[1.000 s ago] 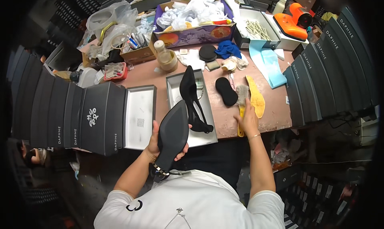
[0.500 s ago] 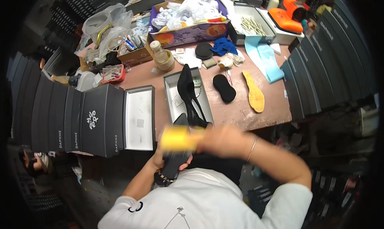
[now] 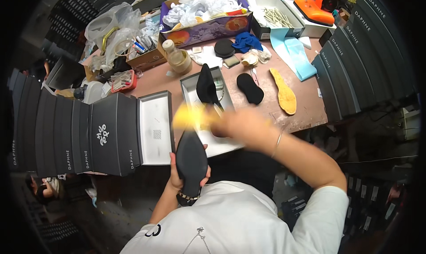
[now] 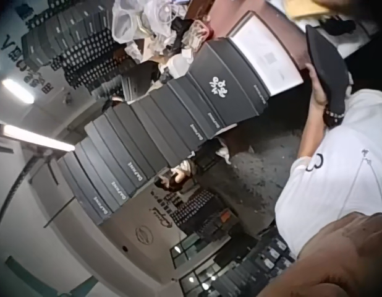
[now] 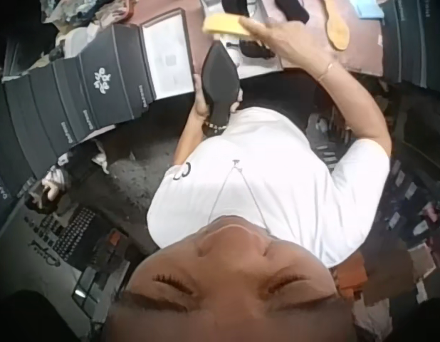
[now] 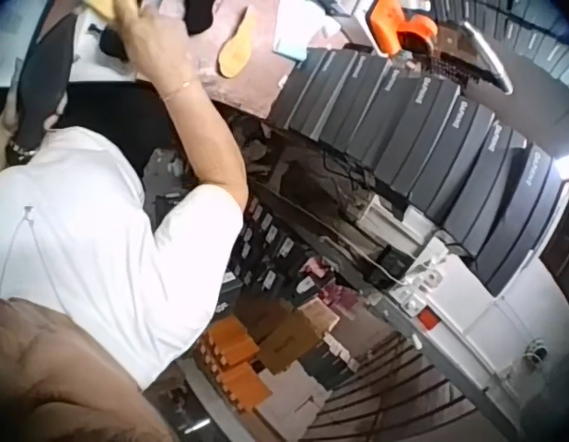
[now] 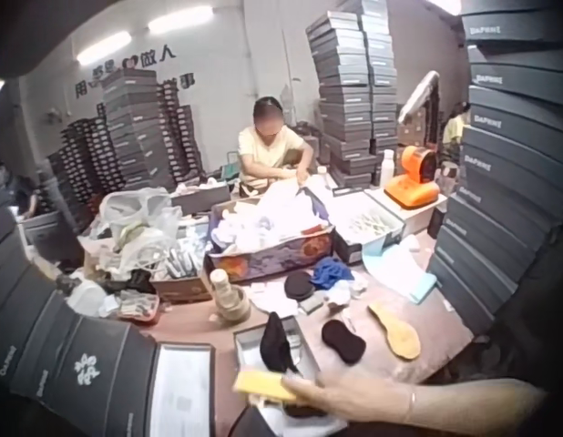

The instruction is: Cleaning a pair of black high heels with a brush and sponge, then packing them into a shoebox with tissue paper.

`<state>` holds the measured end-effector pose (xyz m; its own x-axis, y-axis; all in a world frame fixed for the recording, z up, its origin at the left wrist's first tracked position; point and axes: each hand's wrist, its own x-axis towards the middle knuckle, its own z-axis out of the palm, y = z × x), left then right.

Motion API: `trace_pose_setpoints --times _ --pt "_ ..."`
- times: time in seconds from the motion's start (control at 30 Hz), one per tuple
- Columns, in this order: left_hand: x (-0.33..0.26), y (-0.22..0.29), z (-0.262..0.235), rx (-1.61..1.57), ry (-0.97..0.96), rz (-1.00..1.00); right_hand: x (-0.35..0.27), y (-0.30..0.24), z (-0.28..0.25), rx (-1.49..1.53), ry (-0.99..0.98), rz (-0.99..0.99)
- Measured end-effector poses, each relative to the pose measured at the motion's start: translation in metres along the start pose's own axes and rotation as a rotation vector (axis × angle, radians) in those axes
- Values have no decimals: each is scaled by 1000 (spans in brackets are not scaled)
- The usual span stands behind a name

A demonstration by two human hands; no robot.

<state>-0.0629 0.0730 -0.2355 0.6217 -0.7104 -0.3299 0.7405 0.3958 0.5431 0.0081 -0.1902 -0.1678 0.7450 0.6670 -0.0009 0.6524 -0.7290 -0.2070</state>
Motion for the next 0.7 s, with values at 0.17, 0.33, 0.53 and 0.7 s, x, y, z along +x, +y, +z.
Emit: trace_pose_setpoints --times 0.17,0.33,0.53,0.7 --pt "-11 8 -12 159 -17 -20 -12 -47 -7 189 105 -143" --pt "1 2 -19 -369 -289 128 -3 -28 17 159 121 -156" --pt "-11 0 -15 -62 -83 122 13 35 24 -122 139 259" --pt "-14 8 -7 -13 22 121 -13 -8 0 383 296 207"
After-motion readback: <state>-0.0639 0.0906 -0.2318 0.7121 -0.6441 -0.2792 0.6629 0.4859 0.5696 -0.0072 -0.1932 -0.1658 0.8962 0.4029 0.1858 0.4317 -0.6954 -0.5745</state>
